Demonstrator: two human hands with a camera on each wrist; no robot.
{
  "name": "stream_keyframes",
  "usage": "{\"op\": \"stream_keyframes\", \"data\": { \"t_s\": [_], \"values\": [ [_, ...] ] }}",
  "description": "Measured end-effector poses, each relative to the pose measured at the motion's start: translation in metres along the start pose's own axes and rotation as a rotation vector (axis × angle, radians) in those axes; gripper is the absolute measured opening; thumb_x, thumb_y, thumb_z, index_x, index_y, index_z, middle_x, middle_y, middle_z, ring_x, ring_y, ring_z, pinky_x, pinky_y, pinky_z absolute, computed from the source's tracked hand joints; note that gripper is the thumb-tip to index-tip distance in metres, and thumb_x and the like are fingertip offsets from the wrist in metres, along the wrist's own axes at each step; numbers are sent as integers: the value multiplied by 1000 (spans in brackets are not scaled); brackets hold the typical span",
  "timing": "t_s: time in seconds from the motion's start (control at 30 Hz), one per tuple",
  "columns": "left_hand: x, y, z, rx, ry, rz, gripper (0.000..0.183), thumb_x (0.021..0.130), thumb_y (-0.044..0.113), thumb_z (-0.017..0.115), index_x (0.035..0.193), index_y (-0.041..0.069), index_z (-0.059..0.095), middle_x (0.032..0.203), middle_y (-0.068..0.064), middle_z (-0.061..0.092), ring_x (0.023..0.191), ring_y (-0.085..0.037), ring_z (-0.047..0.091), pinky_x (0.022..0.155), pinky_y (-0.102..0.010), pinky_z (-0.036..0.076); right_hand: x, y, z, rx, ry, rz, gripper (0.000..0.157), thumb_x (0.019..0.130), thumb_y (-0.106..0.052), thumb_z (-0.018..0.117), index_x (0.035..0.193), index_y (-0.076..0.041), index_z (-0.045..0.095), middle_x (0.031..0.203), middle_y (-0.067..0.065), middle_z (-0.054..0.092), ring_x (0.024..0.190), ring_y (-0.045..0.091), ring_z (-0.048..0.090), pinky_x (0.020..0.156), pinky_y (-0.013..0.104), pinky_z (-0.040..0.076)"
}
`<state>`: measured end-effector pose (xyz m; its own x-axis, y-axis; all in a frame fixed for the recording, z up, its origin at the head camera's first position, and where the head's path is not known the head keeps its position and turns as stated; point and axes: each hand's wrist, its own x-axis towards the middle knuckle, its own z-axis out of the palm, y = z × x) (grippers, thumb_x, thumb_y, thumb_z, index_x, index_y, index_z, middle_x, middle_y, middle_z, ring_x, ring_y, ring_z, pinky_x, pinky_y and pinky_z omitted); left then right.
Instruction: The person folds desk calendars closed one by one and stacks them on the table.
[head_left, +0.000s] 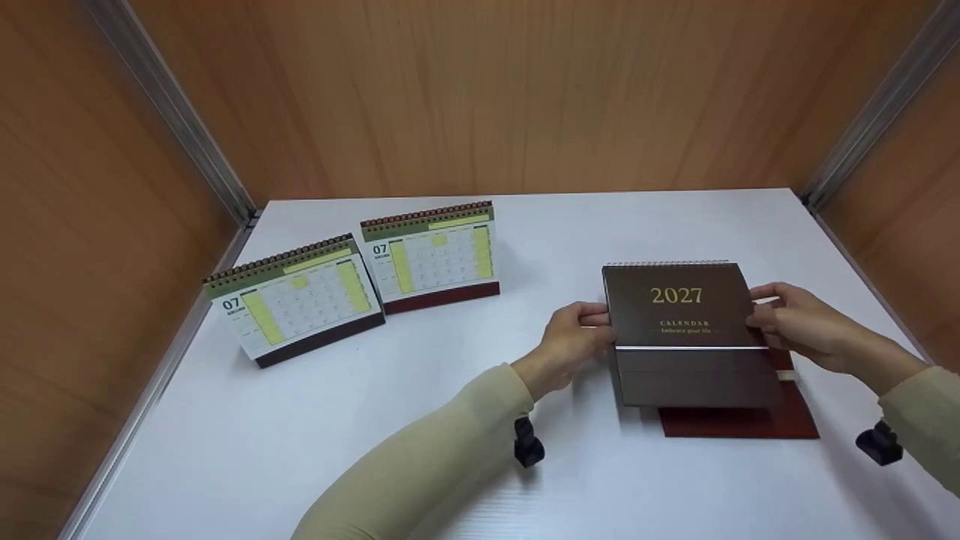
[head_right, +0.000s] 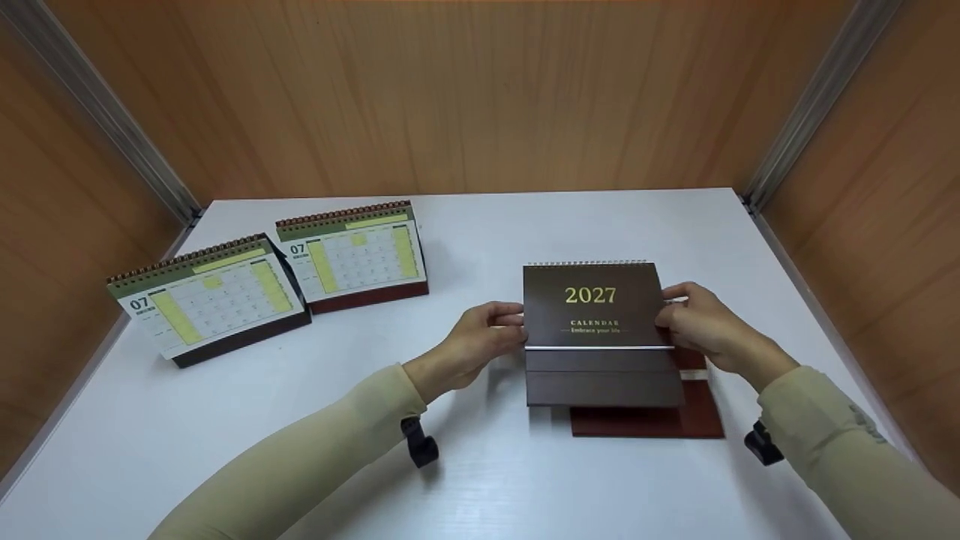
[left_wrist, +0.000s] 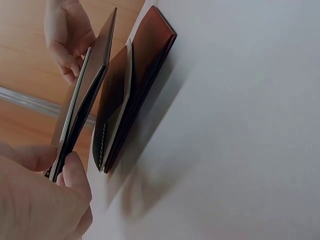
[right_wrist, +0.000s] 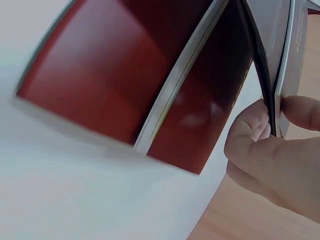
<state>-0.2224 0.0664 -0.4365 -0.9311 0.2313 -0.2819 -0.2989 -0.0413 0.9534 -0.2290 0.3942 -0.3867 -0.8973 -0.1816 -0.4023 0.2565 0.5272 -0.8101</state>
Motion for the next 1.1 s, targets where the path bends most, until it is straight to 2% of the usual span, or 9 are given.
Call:
{"op": "stream_keyframes", "data": {
  "t_s": [0.1, 0.23, 0.53, 0.67, 0.9, 1.1],
  "values": [
    [0, -2, 11, -9, 5, 4, 36, 91, -3, 74, 126, 3, 68, 108, -4, 71, 95, -16, 70, 89, -32, 61, -3, 6, -5, -56, 19, 3, 64, 106, -12, 51, 155, 13, 19, 123, 14, 52, 93, 10, 57, 77, 25, 54],
    [0, -6, 22, -20, 13, 8, 39, 88, -6, 74, 126, 3, 68, 108, -3, 71, 94, -16, 69, 87, -31, 61, -4, 13, -11, -116, 28, 11, 63, 105, -12, 50, 154, 15, 20, 123, 16, 55, 98, 12, 60, 82, 26, 55],
    [1, -14, 39, -2, -1, 14, 44, 85, -9, 73, 128, 2, 68, 108, -2, 69, 97, -17, 68, 91, -35, 60, -2, 30, -20, -166, 18, 41, 64, 105, -12, 48, 153, 19, 19, 130, 24, 53, 101, 14, 62, 83, 26, 55],
    [1, -17, 43, 20, -18, 18, 46, 85, -10, 72, 129, 2, 67, 109, -2, 69, 99, -17, 67, 94, -35, 59, -1, 35, -24, -190, 22, 46, 64, 105, -12, 47, 152, 21, 19, 132, 26, 52, 102, 14, 61, 83, 25, 55],
    [1, -23, 48, 71, -32, 19, 50, 83, -10, 72, 131, 2, 68, 112, -3, 69, 101, -15, 68, 94, -32, 58, -2, 40, -27, -215, 17, 68, 62, 104, -12, 47, 150, 21, 22, 122, 19, 65, 101, 14, 64, 85, 25, 54],
    [-1, -24, 49, 100, -68, 9, 53, 86, -7, 73, 137, 1, 65, 116, -3, 69, 107, -16, 68, 99, -32, 57, -2, 45, -24, -251, 27, 74, 58, 105, -12, 45, 146, 24, 25, 125, 25, 64, 104, 15, 66, 89, 29, 56]
  ]
}}
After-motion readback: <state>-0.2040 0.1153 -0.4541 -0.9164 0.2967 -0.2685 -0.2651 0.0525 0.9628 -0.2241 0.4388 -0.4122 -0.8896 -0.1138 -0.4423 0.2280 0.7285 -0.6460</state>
